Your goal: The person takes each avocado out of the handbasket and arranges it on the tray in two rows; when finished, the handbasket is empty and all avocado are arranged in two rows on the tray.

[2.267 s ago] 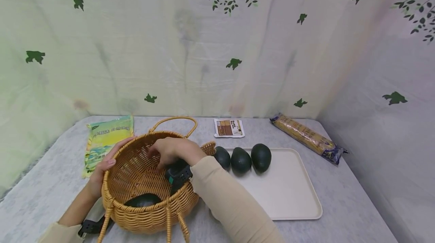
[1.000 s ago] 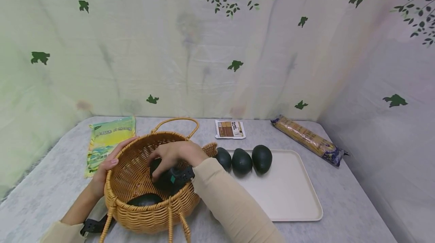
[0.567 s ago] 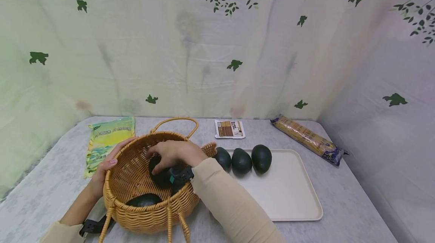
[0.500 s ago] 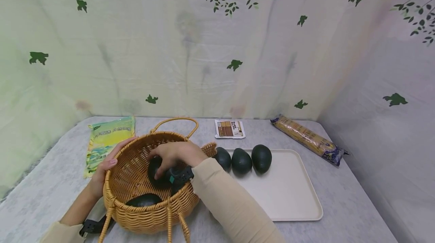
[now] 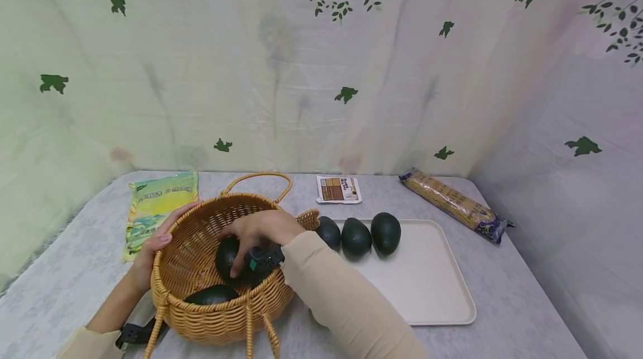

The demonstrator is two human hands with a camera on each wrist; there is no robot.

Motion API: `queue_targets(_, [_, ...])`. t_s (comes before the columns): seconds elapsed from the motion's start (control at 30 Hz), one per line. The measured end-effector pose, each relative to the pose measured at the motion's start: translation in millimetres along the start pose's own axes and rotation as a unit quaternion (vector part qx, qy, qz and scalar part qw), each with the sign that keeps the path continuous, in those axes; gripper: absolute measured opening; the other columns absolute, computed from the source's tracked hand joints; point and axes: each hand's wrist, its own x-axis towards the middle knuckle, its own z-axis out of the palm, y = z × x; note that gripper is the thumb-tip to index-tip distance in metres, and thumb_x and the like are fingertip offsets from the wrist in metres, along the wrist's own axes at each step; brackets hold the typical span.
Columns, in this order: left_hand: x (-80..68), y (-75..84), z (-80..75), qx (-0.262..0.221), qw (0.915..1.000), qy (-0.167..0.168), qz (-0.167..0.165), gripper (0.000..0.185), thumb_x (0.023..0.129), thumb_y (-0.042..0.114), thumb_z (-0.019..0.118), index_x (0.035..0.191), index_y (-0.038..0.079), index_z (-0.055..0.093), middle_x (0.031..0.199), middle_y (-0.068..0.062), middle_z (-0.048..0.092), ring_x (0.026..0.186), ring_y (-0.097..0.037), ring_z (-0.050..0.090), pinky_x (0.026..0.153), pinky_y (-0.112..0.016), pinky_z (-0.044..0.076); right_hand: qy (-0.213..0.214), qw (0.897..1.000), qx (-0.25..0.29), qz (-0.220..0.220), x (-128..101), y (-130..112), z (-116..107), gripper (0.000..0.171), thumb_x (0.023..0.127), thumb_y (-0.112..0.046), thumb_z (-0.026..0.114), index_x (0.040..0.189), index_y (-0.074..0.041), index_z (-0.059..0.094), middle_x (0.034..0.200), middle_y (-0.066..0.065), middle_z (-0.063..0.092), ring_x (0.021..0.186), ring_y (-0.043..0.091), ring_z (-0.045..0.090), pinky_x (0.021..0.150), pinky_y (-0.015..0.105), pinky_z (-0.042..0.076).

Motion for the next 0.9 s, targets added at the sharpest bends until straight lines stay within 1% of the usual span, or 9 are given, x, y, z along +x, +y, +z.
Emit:
queue_targets(0.2, [0.3,0.3,-0.7,0.0,1.0,-0.001,0.006,0.063,0.102,0.022,0.022,0.161,0.0,0.023,0.155,0.0,0.041,0.139,-0.016,0.045,0.106,-0.026,0.042,0.0,1.0,-0.008,0.008,0.1,-1.4,-0.2,0.092,0.086,-0.043,0.082,0.162,-0.024,0.034,0.164,-0.002,0.038,0.144,0.016,0.045,0.113,0.034,0.041])
queue_targets(0.33, [0.0,-0.3,-1.1,-0.001,0.9999,-0.005,0.009,0.063,0.102,0.022,0.021,0.161,0.001,0.024,0.155,0.0,0.041,0.139,-0.015,0.045,0.106,-0.025,0.041,0.011,1.0,-0.026,0.001,1.9,-1.5,0.0,0.093,0.084,-0.042,0.084,0.161,-0.021,0.036,0.159,0.0,0.044,0.14,0.015,0.049,0.11,0.031,0.043])
queue_targets(0.53, [-0.3,-0.9,-0.9,0.001,1.0,-0.004,0.005,0.063,0.102,0.022,0.021,0.161,0.001,0.023,0.155,0.001,0.04,0.139,-0.014,0.044,0.107,-0.024,0.041,0.022,0.999,-0.032,-0.015,2.3,-1.1,-0.7,0.092,0.083,-0.04,0.086,0.16,-0.018,0.039,0.154,0.001,0.05,0.132,0.014,0.054,0.104,0.029,0.046])
queue_targets(0.7, [-0.3,0.0,-0.1,0.002,0.9999,-0.006,0.009,0.063,0.102,0.022,0.02,0.162,0.002,0.023,0.156,-0.002,0.04,0.14,-0.015,0.044,0.107,-0.024,0.041,0.038,0.998,-0.033,-0.04,1.7,-0.1,-2.6,0.09,0.083,-0.04,0.086,0.158,-0.018,0.042,0.149,-0.001,0.054,0.131,0.012,0.054,0.103,0.027,0.046])
queue_targets(0.9, [0.3,3.5,1.0,-0.011,0.9997,-0.013,0.015,0.063,0.101,0.02,0.02,0.162,0.003,0.023,0.156,-0.004,0.039,0.14,-0.018,0.044,0.106,-0.026,0.043,0.073,0.994,-0.031,-0.077,-2.4,-0.8,-6.6,0.087,0.083,-0.04,0.085,0.157,-0.018,0.045,0.149,-0.002,0.056,0.128,0.008,0.054,0.1,0.022,0.045])
